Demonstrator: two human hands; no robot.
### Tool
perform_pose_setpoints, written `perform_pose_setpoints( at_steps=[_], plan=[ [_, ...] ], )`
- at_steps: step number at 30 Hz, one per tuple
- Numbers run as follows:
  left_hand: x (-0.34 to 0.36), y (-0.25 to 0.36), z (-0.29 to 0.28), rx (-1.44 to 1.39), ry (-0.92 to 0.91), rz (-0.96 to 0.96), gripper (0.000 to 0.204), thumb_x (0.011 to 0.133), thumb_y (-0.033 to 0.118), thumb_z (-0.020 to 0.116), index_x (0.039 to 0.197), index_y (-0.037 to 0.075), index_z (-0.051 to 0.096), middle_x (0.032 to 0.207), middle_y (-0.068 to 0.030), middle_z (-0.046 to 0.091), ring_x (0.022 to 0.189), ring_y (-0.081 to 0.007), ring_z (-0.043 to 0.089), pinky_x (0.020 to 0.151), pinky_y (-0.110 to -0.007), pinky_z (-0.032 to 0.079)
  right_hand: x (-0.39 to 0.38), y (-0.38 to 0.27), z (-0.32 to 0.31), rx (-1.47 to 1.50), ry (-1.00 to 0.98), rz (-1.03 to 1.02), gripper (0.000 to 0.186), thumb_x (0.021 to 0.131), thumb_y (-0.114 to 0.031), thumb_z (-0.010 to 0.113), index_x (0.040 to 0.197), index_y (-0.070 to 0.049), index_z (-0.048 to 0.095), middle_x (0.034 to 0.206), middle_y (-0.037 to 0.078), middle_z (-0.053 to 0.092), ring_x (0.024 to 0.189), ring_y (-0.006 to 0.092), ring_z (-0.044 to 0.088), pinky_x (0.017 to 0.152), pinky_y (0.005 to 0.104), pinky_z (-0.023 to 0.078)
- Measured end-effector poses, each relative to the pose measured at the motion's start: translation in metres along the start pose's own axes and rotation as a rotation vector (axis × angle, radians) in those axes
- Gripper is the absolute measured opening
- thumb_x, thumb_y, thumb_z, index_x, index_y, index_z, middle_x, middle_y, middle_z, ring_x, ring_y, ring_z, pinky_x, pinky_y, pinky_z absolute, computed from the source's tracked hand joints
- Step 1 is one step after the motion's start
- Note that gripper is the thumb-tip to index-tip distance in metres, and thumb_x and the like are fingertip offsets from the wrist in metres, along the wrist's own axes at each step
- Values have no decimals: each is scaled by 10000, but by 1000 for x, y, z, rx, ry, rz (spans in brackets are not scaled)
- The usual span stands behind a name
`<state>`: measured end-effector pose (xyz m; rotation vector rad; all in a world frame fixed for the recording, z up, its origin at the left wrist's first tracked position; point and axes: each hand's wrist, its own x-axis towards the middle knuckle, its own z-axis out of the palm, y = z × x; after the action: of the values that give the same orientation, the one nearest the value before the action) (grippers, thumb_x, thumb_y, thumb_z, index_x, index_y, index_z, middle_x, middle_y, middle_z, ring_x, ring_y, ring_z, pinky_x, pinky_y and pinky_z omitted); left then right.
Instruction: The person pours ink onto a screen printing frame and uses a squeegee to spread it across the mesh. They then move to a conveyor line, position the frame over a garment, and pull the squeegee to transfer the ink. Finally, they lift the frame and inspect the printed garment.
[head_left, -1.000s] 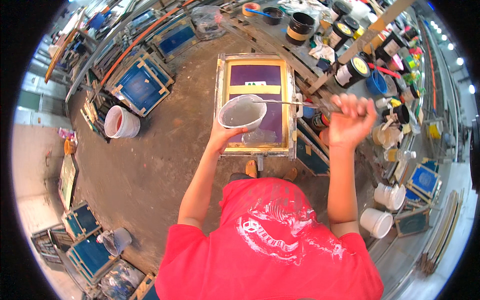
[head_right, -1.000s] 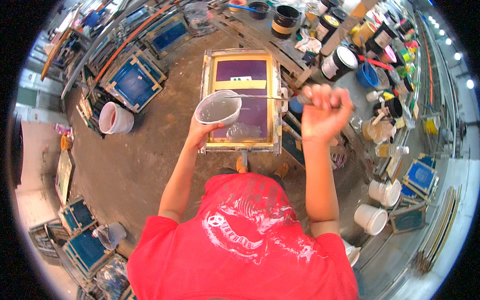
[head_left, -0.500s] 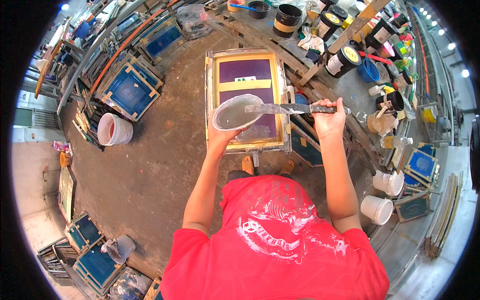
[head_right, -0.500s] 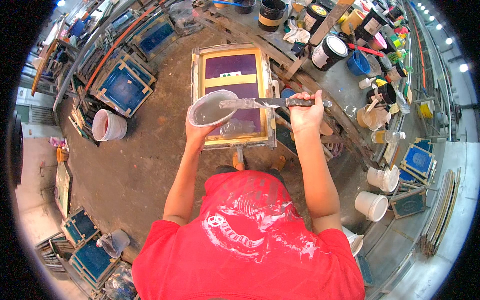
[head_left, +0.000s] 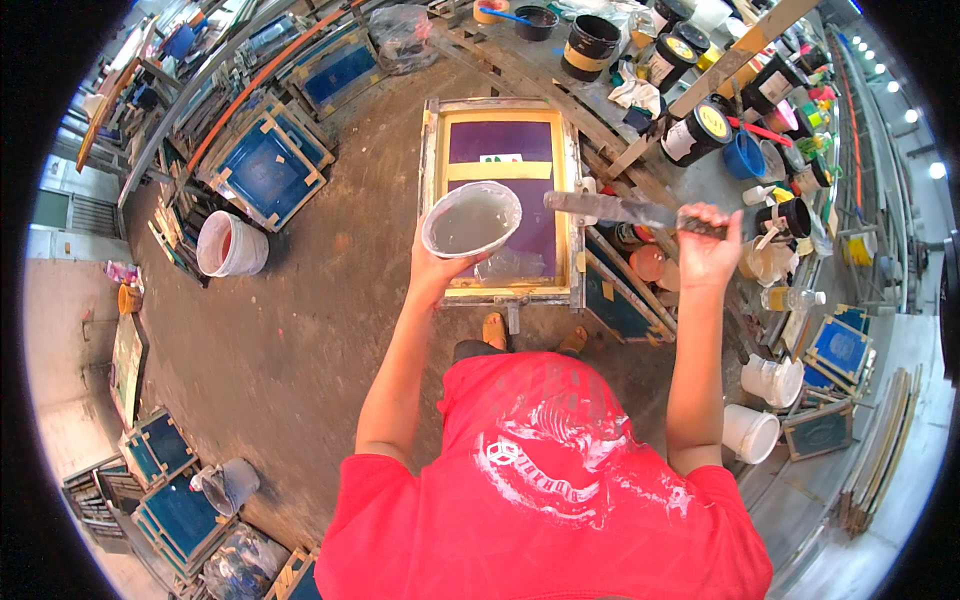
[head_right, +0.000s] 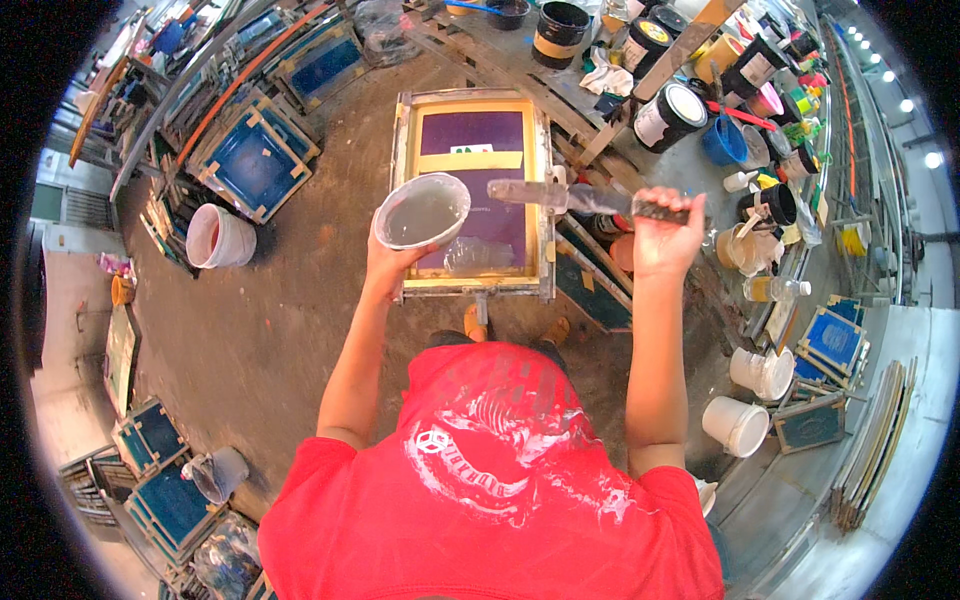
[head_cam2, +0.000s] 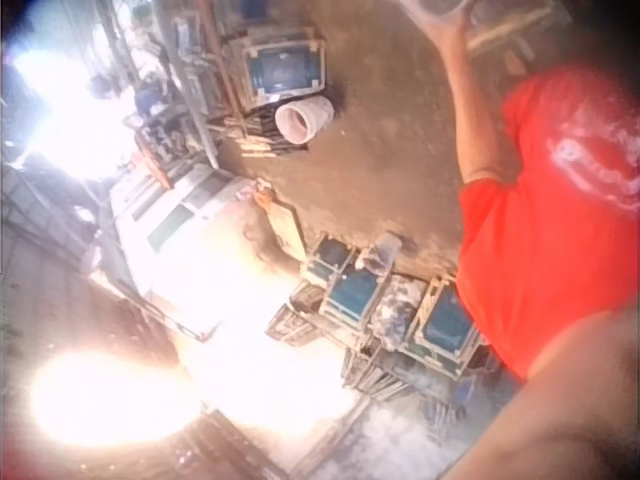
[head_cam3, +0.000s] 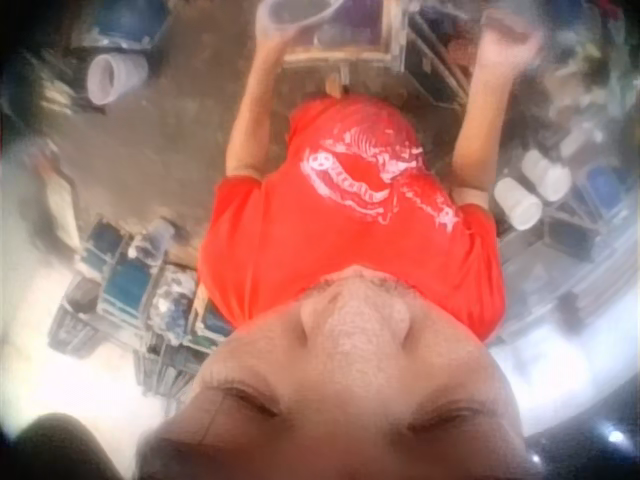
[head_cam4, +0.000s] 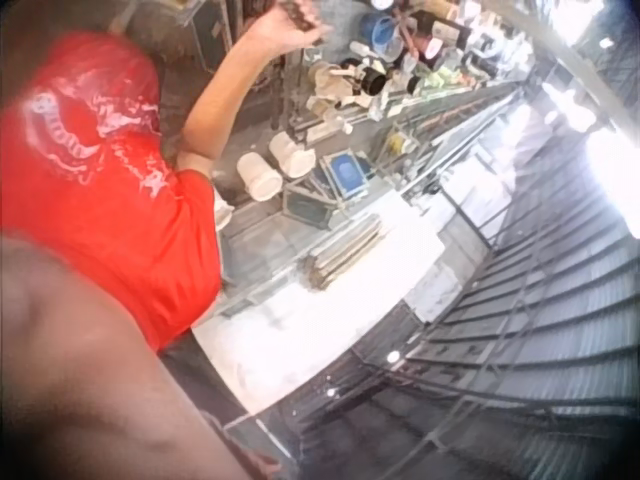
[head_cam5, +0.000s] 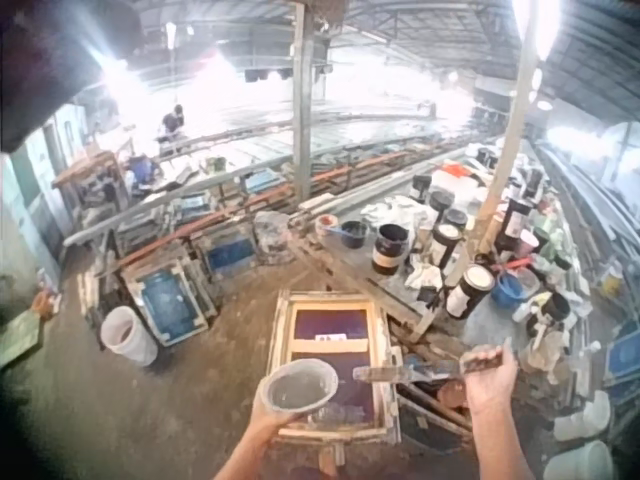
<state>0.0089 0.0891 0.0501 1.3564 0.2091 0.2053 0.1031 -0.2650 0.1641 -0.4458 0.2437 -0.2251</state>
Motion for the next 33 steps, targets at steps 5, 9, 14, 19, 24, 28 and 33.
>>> perform_pose_setpoints(
  at_steps=[5, 9, 14, 19, 24, 28, 33],
  plan=[
    [-5, 17, 14, -10, -330, -135, 902, 584, 76, 937, 1368, 29, 494, 1305, -90, 583, 1219, -203, 561, 1050, -356, 452, -30, 9, 91, -28, -695, 109, 416, 1053, -301, 475, 671, -166, 378, 584, -42, 287, 583, 108, 298, 618, 285, 312],
    [-3, 13, 30, 2, -514, -153, 972, 558, 77, 953, 1404, 34, 476, 1366, -75, 553, 1300, -210, 505, 1129, -378, 381, -44, 43, 129, -347, -1105, 282, 443, 1059, -361, 429, 669, -174, 336, 561, -53, 291, 535, 98, 275, 546, 279, 302],
    [0, 21, 47, -41, -653, -198, 1008, 545, 81, 960, 1423, 39, 466, 1365, -72, 562, 1282, -207, 521, 1108, -379, 406, -52, 66, 152, -622, -1144, 295, 415, 1009, -277, 569, 672, -103, 402, 561, 1, 374, 518, 123, 401, 502, 290, 348],
    [7, 24, 38, 6, -547, -105, 913, 563, 76, 950, 1357, 38, 500, 1298, -74, 596, 1237, -201, 550, 1071, -380, 445, -31, 51, 153, -706, -998, 129, 457, 1037, -351, 556, 703, -99, 370, 602, -3, 373, 571, 129, 381, 570, 304, 363],
    [15, 17, 46, -87, -362, -68, 803, 596, 107, 951, 1268, 42, 517, 1239, -82, 601, 1184, -179, 573, 1023, -347, 480, -48, 45, 128, -722, -664, 5, 309, 1048, -316, 567, 881, -75, 470, 755, 3, 463, 734, 113, 479, 700, 283, 438],
    [15, 0, 72, -31, -229, 46, 804, 608, 135, 958, 1263, 44, 500, 1222, -77, 598, 1165, -174, 579, 1008, -337, 485, -57, 58, 115, -800, -483, -356, 290, 1058, -322, 545, 934, -66, 487, 806, 16, 504, 735, 102, 489, 720, 281, 448],
    [12, 8, 91, 152, -363, 64, 817, 615, 163, 962, 1280, 28, 507, 1233, -91, 608, 1167, -174, 585, 1022, -339, 471, -31, 61, 116, -877, -414, -520, 289, 1050, -361, 552, 963, -85, 540, 805, -23, 512, 714, 72, 474, 673, 235, 401]
  ],
)
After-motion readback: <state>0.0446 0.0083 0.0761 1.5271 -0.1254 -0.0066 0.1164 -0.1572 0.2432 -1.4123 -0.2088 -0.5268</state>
